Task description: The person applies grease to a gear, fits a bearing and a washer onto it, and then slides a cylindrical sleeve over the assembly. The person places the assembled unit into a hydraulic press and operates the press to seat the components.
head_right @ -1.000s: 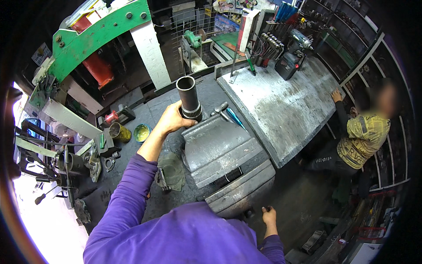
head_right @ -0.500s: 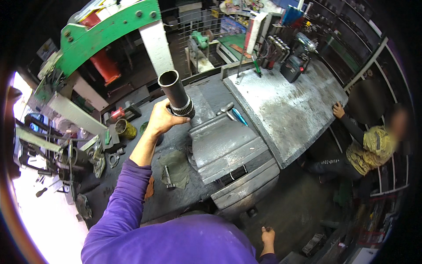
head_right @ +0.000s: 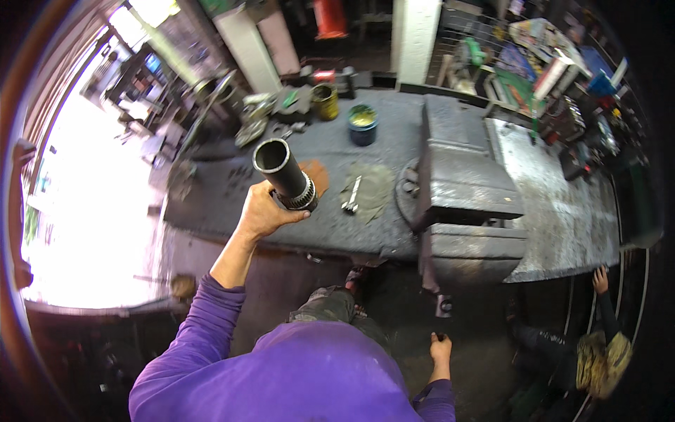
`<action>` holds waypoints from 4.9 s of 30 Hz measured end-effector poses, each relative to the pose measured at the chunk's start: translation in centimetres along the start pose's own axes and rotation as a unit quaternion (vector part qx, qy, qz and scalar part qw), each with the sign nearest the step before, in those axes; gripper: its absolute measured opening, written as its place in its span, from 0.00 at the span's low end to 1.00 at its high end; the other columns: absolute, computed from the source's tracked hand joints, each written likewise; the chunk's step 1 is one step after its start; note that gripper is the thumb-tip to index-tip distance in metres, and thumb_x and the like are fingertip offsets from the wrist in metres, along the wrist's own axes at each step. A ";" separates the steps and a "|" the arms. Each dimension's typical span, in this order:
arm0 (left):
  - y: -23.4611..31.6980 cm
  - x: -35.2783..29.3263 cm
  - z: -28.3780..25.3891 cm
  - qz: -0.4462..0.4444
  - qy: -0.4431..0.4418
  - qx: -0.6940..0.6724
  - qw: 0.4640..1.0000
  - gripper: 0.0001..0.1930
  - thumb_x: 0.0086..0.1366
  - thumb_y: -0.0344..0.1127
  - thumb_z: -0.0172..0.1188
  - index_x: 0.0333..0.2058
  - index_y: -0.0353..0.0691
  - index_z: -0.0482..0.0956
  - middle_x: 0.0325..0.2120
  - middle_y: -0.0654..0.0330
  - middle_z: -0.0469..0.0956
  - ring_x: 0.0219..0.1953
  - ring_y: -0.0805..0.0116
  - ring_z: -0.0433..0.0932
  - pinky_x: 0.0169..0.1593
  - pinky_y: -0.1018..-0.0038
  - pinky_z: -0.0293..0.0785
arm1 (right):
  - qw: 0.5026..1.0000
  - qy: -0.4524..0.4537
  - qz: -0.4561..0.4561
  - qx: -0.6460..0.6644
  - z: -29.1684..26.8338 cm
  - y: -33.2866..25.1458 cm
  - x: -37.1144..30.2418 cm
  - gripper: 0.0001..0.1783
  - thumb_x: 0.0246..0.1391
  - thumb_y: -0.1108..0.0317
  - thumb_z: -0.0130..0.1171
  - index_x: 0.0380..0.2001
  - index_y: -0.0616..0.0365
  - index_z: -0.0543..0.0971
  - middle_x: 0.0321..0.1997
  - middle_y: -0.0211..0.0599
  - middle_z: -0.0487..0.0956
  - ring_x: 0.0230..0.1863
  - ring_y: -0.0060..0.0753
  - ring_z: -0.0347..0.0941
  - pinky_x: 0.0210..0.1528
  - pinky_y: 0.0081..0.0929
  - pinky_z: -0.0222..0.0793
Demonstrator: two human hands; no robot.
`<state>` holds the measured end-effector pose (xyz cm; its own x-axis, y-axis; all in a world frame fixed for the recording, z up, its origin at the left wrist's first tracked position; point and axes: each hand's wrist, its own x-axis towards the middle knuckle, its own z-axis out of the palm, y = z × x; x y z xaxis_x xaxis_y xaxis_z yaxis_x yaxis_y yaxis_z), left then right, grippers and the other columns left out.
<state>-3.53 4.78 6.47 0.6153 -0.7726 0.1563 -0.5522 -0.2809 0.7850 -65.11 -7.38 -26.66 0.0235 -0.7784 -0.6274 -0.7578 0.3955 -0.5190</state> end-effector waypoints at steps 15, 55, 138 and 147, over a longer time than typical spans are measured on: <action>-10.3 -33.7 -13.2 -0.195 0.185 -0.038 0.962 0.29 0.41 0.34 0.86 0.46 0.41 0.87 0.39 0.57 0.89 0.41 0.63 0.88 0.51 0.66 0.82 | 0.843 -0.180 -0.388 -0.327 18.1 -21.6 -13.5 0.26 0.61 0.60 0.70 0.57 0.64 0.82 0.54 0.53 0.82 0.55 0.53 0.82 0.59 0.41 0.77; -55.2 -29.2 -68.7 -0.200 0.334 0.101 0.915 0.38 0.39 0.38 0.83 0.53 0.43 0.82 0.42 0.53 0.87 0.44 0.49 0.86 0.51 0.58 0.82 | 0.519 -0.462 -0.714 -0.086 91.5 -75.2 -69.8 0.26 0.40 0.67 0.84 0.45 0.62 0.86 0.52 0.45 0.85 0.54 0.49 0.83 0.55 0.40 0.81; -42.9 127.7 5.3 0.601 -0.754 -0.138 0.225 0.37 0.43 0.45 0.84 0.54 0.42 0.83 0.44 0.50 0.87 0.47 0.47 0.86 0.52 0.56 0.83 | 0.667 0.668 0.229 0.239 69.1 -157.2 36.1 0.30 0.46 0.58 0.81 0.53 0.55 0.86 0.60 0.42 0.82 0.59 0.43 0.81 0.63 0.38 0.78; -41.5 114.4 17.2 0.591 -0.789 -0.125 0.112 0.37 0.43 0.45 0.84 0.55 0.47 0.83 0.46 0.52 0.88 0.49 0.48 0.86 0.52 0.57 0.83 | 0.585 0.704 0.301 0.269 66.9 -144.1 39.8 0.31 0.46 0.59 0.81 0.55 0.56 0.85 0.59 0.46 0.81 0.56 0.49 0.82 0.60 0.41 0.79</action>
<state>80.09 -81.72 -18.48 -0.7784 0.6207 0.0940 0.4316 0.4204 0.7981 88.67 -62.75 -15.72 -0.9885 0.1003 0.1135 -0.0298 0.6059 -0.7950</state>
